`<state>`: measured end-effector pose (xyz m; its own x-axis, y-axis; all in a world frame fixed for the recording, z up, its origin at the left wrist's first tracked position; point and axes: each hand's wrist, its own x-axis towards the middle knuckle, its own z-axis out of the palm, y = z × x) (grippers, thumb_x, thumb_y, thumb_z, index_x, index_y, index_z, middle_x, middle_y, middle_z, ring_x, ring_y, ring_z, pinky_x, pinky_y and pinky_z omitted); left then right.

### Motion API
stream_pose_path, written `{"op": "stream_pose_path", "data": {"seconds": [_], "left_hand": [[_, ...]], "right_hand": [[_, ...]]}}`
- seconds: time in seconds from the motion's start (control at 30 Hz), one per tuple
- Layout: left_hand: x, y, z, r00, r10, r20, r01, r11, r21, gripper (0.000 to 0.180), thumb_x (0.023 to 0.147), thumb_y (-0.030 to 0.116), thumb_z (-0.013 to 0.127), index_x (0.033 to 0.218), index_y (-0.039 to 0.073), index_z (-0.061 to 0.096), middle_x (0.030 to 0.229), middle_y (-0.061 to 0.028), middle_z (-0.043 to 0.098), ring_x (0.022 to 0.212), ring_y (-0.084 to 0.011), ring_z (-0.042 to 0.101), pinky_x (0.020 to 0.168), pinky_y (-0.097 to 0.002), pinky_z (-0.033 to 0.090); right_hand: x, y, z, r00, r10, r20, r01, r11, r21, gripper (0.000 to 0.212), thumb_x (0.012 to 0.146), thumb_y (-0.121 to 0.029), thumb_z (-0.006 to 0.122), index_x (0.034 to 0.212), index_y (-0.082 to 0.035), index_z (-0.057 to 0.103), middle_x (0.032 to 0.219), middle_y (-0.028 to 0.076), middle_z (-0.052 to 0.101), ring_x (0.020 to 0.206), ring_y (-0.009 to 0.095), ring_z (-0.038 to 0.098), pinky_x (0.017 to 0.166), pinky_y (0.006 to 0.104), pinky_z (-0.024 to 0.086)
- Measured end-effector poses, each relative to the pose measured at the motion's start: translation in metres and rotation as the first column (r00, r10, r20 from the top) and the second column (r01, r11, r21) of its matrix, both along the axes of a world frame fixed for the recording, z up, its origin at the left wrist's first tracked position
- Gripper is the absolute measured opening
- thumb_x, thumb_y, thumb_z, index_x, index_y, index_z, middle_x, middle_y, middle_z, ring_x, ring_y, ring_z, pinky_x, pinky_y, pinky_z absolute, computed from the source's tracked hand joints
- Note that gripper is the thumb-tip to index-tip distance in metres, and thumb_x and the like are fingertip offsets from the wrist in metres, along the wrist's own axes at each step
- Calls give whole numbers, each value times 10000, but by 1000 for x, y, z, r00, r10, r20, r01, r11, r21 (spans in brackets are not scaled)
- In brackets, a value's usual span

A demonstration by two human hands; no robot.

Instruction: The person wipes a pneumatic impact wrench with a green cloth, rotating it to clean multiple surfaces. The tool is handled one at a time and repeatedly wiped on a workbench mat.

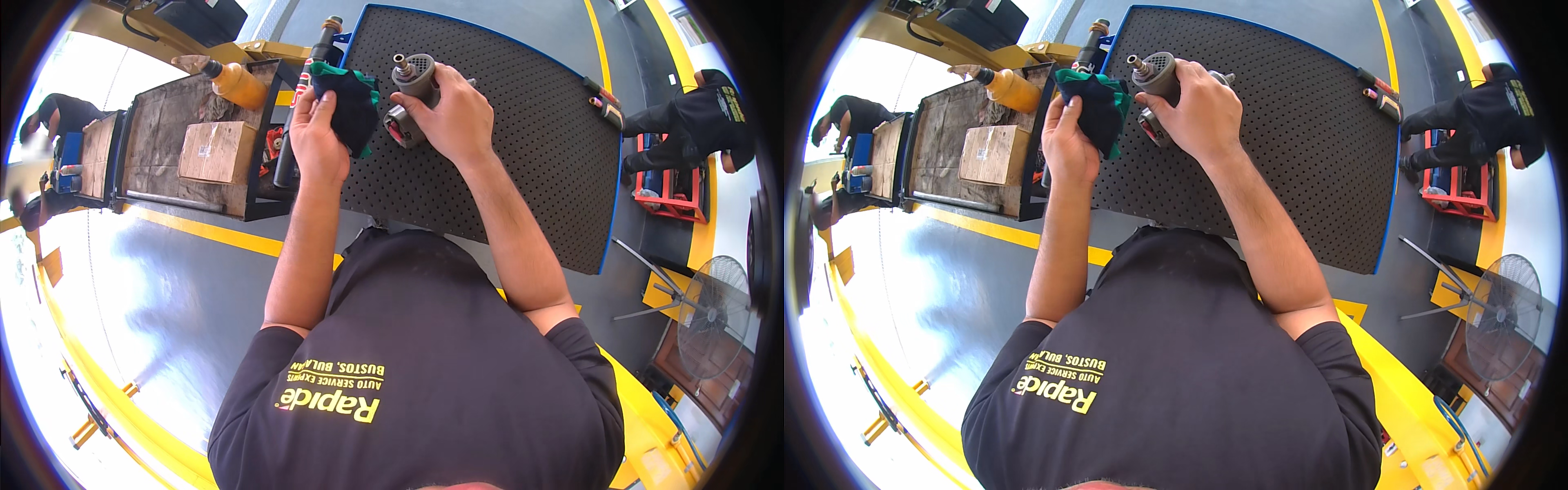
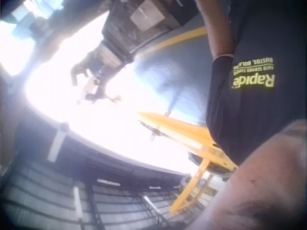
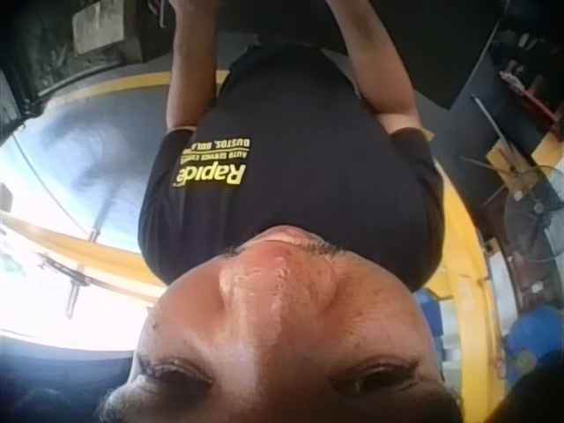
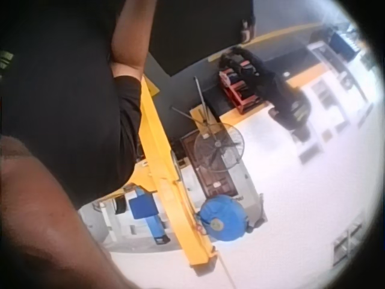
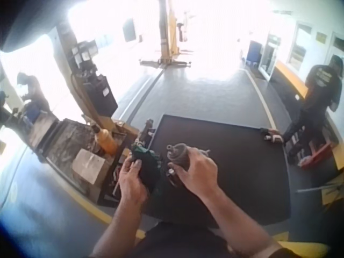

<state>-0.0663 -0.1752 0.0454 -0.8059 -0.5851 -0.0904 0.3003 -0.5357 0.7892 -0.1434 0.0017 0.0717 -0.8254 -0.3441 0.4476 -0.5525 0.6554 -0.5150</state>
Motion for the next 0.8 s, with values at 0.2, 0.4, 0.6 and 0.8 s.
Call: {"op": "stream_pose_path", "data": {"seconds": [0.2, 0.4, 0.6, 0.8], "left_hand": [[-17, -4, 36, 981, 11, -195, -48, 981, -186, 218, 1029, 24, 627, 1238, -37, 619, 1131, -126, 728, 995, -185, 730, 893, -327, 614], [-38, 27, 40, 997, -52, -57, -23, 503, -864, 325, 860, 111, 854, 1154, 23, 744, 1046, -87, 755, 950, -174, 721, 868, -334, 577], [-45, 29, 55, 979, 157, -129, -147, 114, -982, 287, 825, 191, 894, 1008, 14, 762, 887, -87, 759, 790, -171, 713, 764, -321, 564], [-64, 21, 87, 984, 150, 97, -3, 560, -829, 274, 831, 213, 889, 928, -2, 748, 782, -65, 724, 738, -166, 665, 723, -332, 548]], "right_hand": [[0, 0, 0, 1000, -3, 10, 3, 1000, 18, 589, 828, -501, 841, 1208, -75, 697, 1080, 69, 750, 950, 260, 754, 821, 424, 601], [1, 1, -2, 1000, -25, -10, 25, 999, 23, 465, 832, -310, 826, 1215, -91, 681, 1096, 78, 748, 958, 283, 758, 833, 430, 608], [0, 3, -6, 997, -13, -74, 13, 1000, 10, 449, 828, -292, 819, 1208, -97, 679, 1096, 71, 748, 927, 288, 761, 810, 420, 613], [1, 4, -5, 999, -3, -52, 3, 1000, 9, 536, 834, -447, 832, 1194, -77, 691, 1104, 68, 756, 901, 264, 767, 763, 395, 620]]}}
